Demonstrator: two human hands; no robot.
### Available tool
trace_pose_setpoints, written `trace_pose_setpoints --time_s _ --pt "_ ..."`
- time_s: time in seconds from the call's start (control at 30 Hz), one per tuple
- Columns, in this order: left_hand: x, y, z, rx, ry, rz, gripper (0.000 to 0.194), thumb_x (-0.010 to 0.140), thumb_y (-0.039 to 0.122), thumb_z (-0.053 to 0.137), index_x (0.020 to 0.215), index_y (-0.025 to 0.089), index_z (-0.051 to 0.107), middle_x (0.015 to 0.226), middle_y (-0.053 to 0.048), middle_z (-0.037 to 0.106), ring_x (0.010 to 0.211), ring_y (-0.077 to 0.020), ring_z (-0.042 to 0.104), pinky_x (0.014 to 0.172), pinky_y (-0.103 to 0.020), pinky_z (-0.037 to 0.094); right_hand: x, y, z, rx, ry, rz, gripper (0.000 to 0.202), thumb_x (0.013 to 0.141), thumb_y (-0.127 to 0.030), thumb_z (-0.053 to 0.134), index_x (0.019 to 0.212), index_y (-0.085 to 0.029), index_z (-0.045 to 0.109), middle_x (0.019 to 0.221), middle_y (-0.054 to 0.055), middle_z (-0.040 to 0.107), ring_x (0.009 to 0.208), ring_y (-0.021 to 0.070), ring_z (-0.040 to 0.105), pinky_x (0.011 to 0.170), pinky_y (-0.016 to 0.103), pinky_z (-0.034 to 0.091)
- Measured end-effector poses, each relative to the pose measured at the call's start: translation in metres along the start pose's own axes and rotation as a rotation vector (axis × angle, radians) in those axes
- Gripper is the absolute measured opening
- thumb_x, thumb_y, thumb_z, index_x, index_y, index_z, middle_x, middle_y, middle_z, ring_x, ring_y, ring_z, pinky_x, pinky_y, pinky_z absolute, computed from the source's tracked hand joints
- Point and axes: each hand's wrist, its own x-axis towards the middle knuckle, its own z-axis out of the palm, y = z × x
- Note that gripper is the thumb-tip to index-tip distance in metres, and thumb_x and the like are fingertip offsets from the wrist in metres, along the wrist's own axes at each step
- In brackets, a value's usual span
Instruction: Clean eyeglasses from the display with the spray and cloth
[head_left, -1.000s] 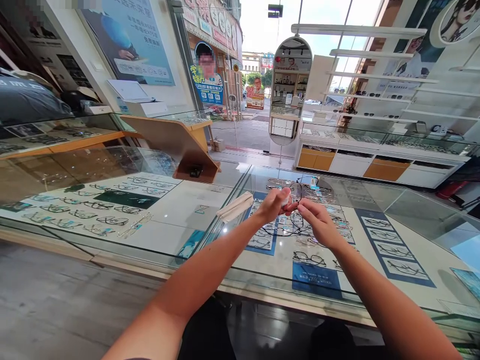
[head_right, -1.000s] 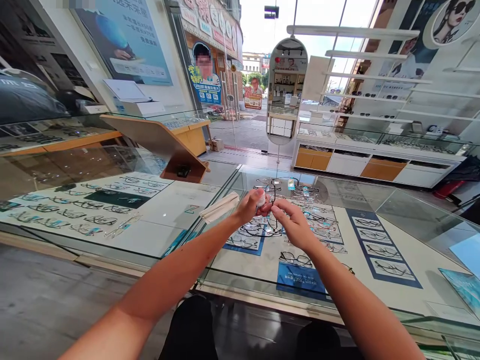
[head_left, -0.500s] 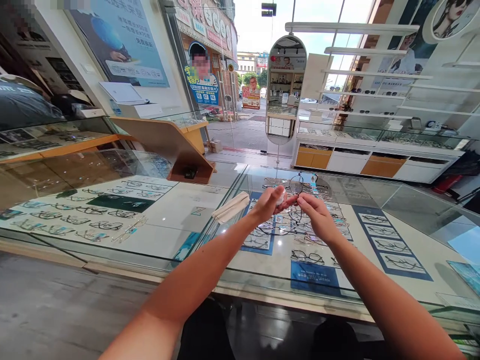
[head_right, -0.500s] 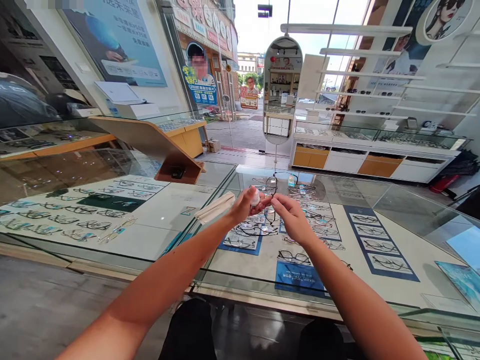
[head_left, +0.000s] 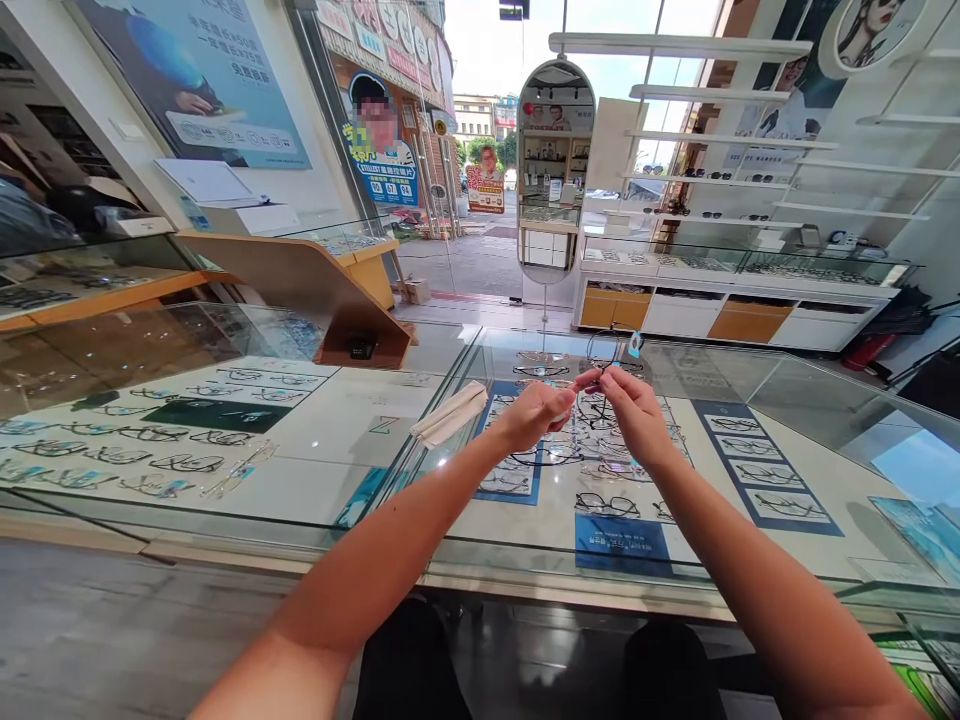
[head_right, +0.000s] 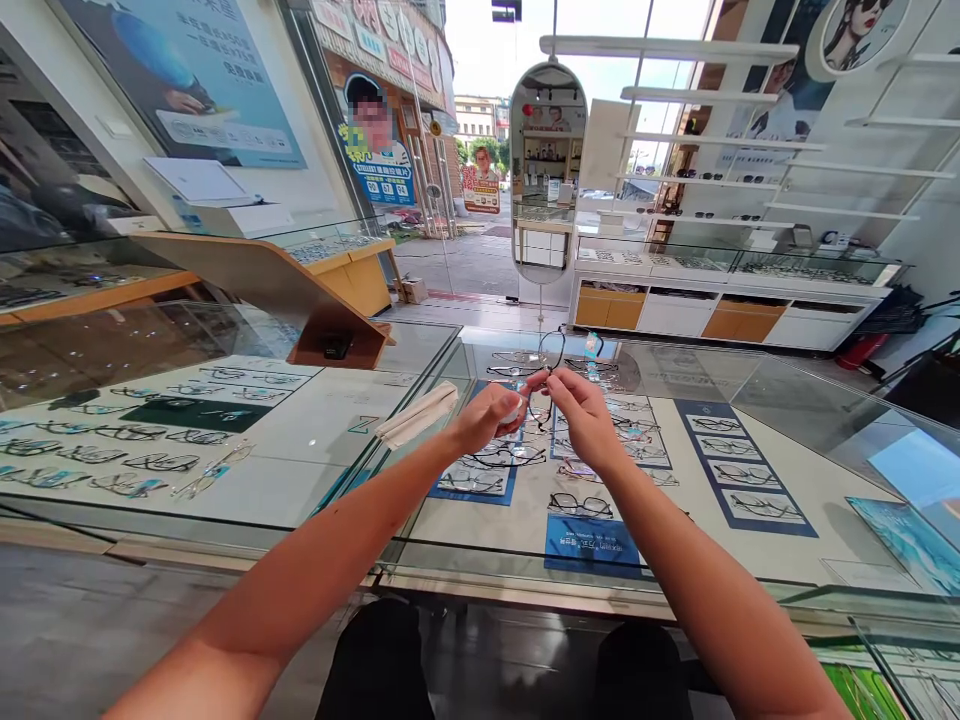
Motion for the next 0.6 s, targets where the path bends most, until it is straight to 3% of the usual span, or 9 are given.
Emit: trace_pose_setpoints --time_s 0.17,0.4,0.5,0.6 --pt "0.000 0.000 0.001 0.044 -0.012 0.009 0.076 0.094 0.086 0.041 0.049 0.023 0.043 0.047 0.001 0.038 0.048 -0.0117 0.033 0.053 -0.031 0.027 -0.004 -0.013 0.005 -0.112 0.029 -0.058 0.045 0.106 -0.065 0.062 0.103 -0.024 0.080 0.105 0.007 0.079 0.103 0.0255 0.072 0.097 0.041 0.057" --pt "-0.002 0.014 0.002 -0.026 -0.004 -0.006 0.078 0.090 0.087 0.046 0.047 0.023 0.037 0.047 0.001 0.037 0.047 -0.0097 0.032 0.052 -0.031 0.026 -0.007 -0.011 0.006 -0.136 0.016 -0.074 0.042 0.109 -0.061 0.059 0.107 -0.025 0.080 0.111 0.007 0.079 0.105 0.0250 0.071 0.097 0.041 0.054" --pt "-0.001 0.015 -0.012 -0.062 0.130 -0.017 0.081 0.084 0.098 0.047 0.057 0.021 0.049 0.053 0.001 0.044 0.049 -0.0101 0.038 0.051 -0.028 0.030 -0.006 -0.012 0.004 -0.133 0.022 -0.074 0.040 0.110 -0.058 0.058 0.108 -0.025 0.080 0.111 0.007 0.080 0.103 0.0248 0.071 0.098 0.042 0.053" --pt "0.005 0.005 -0.044 -0.061 0.414 -0.015 0.076 0.080 0.097 0.057 0.076 0.022 0.055 0.067 0.000 0.052 0.060 -0.0136 0.052 0.054 -0.027 0.042 -0.005 -0.013 0.003 -0.105 0.028 -0.059 0.039 0.110 -0.058 0.058 0.110 -0.025 0.079 0.110 0.007 0.080 0.109 0.0259 0.071 0.104 0.044 0.051"
